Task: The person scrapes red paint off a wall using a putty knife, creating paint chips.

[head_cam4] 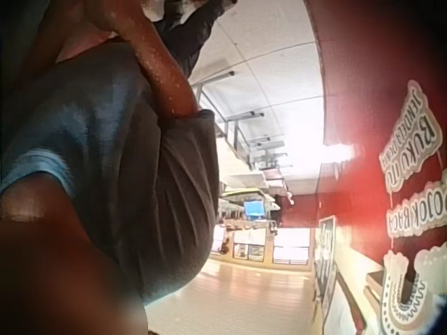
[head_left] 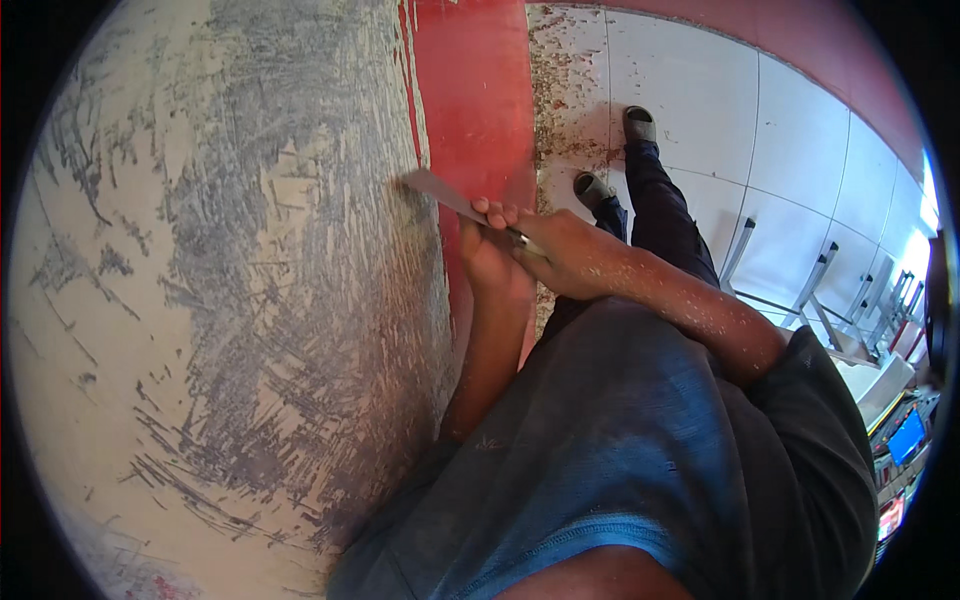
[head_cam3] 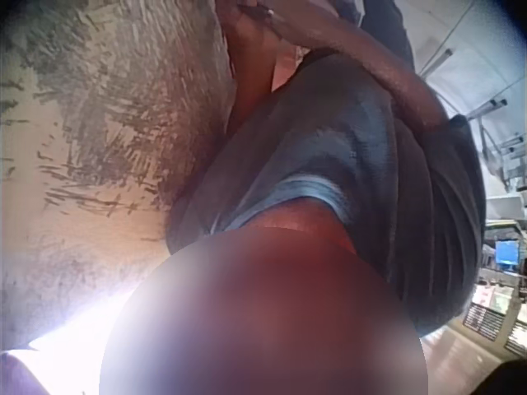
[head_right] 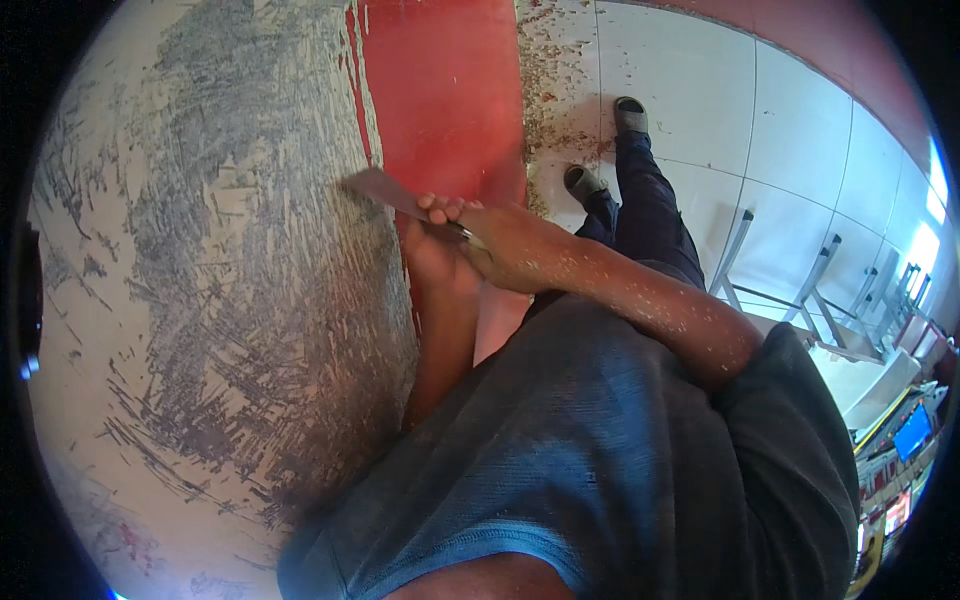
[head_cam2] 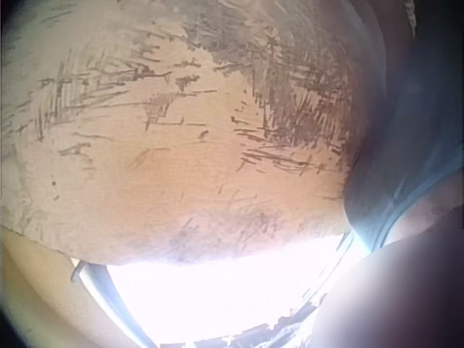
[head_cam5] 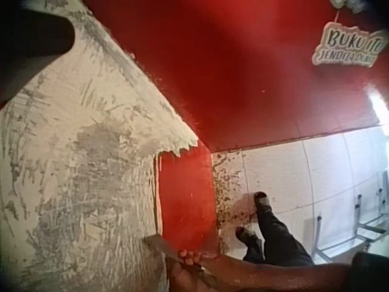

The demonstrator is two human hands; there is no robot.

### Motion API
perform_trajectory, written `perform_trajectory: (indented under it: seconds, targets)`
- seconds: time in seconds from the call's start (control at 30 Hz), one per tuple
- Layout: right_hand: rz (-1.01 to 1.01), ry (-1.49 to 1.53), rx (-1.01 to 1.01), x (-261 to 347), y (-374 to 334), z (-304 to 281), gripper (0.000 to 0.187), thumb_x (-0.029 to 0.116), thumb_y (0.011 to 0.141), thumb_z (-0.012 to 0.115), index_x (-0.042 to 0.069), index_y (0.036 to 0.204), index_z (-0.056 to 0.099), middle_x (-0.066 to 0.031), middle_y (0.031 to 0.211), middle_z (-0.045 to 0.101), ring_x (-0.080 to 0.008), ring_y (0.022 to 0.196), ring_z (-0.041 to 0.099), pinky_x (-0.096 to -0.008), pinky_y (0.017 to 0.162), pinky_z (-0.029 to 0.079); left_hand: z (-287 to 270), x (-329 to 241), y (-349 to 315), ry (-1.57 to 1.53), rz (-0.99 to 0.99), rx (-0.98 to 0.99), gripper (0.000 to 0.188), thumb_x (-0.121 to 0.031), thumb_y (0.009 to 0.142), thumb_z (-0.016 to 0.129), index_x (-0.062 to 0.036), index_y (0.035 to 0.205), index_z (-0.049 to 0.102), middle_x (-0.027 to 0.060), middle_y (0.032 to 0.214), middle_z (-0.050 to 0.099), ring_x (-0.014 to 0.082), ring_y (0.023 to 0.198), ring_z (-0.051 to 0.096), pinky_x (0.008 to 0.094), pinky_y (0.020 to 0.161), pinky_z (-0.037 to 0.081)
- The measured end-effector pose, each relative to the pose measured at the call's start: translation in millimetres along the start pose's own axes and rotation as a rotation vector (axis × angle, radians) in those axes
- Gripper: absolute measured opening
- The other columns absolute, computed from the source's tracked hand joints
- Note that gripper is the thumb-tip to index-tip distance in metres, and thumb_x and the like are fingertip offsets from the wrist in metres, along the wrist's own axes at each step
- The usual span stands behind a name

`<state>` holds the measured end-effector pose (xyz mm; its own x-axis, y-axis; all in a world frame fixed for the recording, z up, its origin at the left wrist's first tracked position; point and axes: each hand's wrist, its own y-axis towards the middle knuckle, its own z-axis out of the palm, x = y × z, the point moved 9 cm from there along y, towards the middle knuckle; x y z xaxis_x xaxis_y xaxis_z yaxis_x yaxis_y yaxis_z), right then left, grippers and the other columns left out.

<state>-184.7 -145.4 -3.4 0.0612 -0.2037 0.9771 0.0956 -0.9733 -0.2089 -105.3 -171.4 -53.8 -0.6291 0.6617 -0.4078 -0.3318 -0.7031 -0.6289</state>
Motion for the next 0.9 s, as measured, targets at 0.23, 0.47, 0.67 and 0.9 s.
perform_trajectory:
  seconds: [0.23, 0.47, 0.67, 0.9]
  targets:
    - [-0.035, 0.024, 0.006, -2.0, 16.5, -9.0, 0.026, 0.011, 0.081, 0.055, -0.004, 0.101, 0.048, -0.0279, 0.089, 0.057, -0.0414, 0.086, 0.056, -0.0458, 0.073, 0.046, 9.3, -3.4, 21.4, -0.017, -0.043, 0.097, 0.021, -0.022, 0.092, 0.041, -0.0118, 0.080, 0.055, -0.0017, 0.064, 0.053, 0.0155, 0.068, 0.053, 0.0381, 0.078, 0.043]
    - [-0.001, -0.030, 0.039, -1.2, 8.4, -7.1, 0.025, 0.012, 0.081, 0.054, -0.003, 0.100, 0.047, -0.0269, 0.083, 0.057, -0.0424, 0.082, 0.057, -0.0463, 0.071, 0.047, 2.6, -2.6, 9.7, -0.017, 0.005, 0.030, 0.021, -0.026, 0.093, 0.041, -0.0117, 0.082, 0.052, -0.0007, 0.065, 0.050, 0.0152, 0.069, 0.050, 0.0358, 0.076, 0.042]
    - [0.075, -0.074, 0.069, 1.7, -1.9, -1.1, 0.026, 0.014, 0.082, 0.055, -0.004, 0.100, 0.046, -0.0263, 0.079, 0.058, -0.0438, 0.078, 0.057, -0.0476, 0.069, 0.047, -2.8, -1.1, -6.1, 0.013, 0.026, 0.082, 0.023, -0.029, 0.095, 0.039, -0.0127, 0.085, 0.050, -0.0008, 0.069, 0.049, 0.0141, 0.071, 0.048, 0.0321, 0.076, 0.041]
    - [0.083, 0.001, 0.079, -3.2, 0.5, 0.0, 0.026, 0.012, 0.082, 0.055, -0.003, 0.101, 0.046, -0.0275, 0.078, 0.057, -0.0440, 0.078, 0.057, -0.0471, 0.068, 0.047, 7.0, 1.0, -3.8, -0.006, 0.016, 0.105, 0.023, -0.031, 0.095, 0.039, -0.0131, 0.085, 0.051, -0.0010, 0.068, 0.050, 0.0141, 0.071, 0.049, 0.0320, 0.076, 0.041]
